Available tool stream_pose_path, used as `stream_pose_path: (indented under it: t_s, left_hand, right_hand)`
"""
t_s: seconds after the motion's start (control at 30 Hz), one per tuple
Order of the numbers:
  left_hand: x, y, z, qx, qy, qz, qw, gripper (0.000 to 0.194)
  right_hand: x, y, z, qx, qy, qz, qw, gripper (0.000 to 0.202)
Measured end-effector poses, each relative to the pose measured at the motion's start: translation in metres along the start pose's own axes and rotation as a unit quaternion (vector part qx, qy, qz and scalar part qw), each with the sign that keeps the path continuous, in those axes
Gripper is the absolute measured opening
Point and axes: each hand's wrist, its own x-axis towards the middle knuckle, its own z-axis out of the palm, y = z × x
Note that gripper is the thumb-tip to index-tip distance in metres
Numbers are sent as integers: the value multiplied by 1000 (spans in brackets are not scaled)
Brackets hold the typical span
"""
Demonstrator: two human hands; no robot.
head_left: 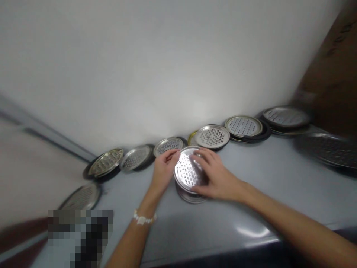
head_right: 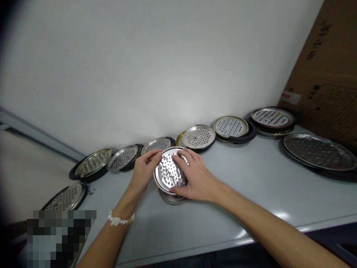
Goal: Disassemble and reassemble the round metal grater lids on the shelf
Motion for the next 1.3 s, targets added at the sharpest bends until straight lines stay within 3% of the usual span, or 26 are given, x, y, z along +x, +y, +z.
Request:
stream_pose_path:
  t_s: [0.23,0.47,0.67,0.8,0.97,1.1,1.2,1.3]
  left_hand:
    - [-5,2,4,-10,-26,22,999,32]
    - [-5,-1,6,-10,-36,31,999,31]
    - [-2,-5,3,10,-38,36,999,27]
    - [-1,-7,-1,18,-40,1,999,30]
    - [-1,-5,-5,17,-36,-40,998,28]
    - [-1,-4,-4,21,-61,-62,996,30]
    - [-2,-5,-3,24,-78,-71,994,34]
    - [1,-6,-7,23,-73,-68,995,36]
  right_hand:
    - [-3,0,3,-10,-13,9,1000,97]
    - [-1,-6,0,-32,-2,-3,999,87]
    - [-2,-8,-2,-43,14,-14,999,90]
    - [-2,-7,-1,-77,55,-48,994,77]
    - [-1,-2,-4,-117,137,-173,968,39]
    - [0,5,-11,-112,136,-247,953,24]
    - [0,9,-15,-93,142,-243,955,27]
    - [2,9,-18,-40,222,-176,958,25]
